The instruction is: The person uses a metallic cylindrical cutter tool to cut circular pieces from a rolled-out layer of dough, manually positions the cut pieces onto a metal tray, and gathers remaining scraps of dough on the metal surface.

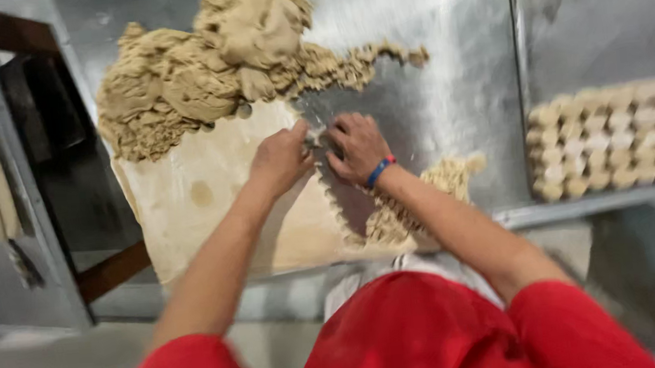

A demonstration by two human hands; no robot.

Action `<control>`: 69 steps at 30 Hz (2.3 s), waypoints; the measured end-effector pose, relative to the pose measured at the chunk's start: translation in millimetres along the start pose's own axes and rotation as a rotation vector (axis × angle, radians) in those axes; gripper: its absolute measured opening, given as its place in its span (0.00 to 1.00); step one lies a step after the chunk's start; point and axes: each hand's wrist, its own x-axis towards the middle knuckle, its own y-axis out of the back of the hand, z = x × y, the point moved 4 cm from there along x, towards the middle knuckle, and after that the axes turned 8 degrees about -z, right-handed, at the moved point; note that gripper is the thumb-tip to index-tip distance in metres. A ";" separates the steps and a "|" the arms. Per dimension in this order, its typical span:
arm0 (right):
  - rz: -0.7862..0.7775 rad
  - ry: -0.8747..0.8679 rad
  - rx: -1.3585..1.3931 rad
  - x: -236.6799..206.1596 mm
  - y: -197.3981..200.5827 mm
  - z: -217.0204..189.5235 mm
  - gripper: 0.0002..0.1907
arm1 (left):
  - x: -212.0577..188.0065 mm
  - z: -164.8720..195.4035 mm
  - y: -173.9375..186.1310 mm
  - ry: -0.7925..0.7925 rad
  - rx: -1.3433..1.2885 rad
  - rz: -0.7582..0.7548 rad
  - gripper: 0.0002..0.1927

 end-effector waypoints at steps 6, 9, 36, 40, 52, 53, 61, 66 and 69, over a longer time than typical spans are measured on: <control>0.031 -0.111 0.033 14.2 -2.7 1.5 0.11 | -0.1 0.8 -20.8 -0.256 -0.259 0.100 0.14; 0.206 -0.139 0.157 10.9 5.6 5.8 0.15 | -17.8 12.7 -17.1 -0.290 -0.257 0.096 0.19; 0.195 -0.090 0.138 25.9 -13.1 12.0 0.22 | -11.1 -9.8 33.9 -0.103 -0.354 0.086 0.18; 0.180 -0.098 0.147 27.8 -12.8 10.4 0.21 | -12.7 -20.1 61.6 0.014 -0.061 0.063 0.17; 0.064 -0.081 0.014 61.3 -21.6 0.1 0.21 | 49.4 -42.3 22.0 -0.055 0.047 -0.052 0.17; 0.060 -0.061 -0.022 65.9 -23.6 1.7 0.21 | 50.5 -47.5 21.3 -0.042 0.051 -0.032 0.18; -0.378 0.012 -0.093 -44.2 1.1 -9.8 0.14 | 19.3 -25.5 -33.7 -0.414 -0.396 0.062 0.14; -0.362 -0.555 0.916 -61.2 17.6 0.2 0.41 | -17.1 -18.7 -20.9 -0.031 -1.172 0.160 0.19; -0.355 -0.524 1.400 -55.9 24.8 10.5 0.39 | -62.8 38.7 3.4 0.061 -1.369 0.085 0.30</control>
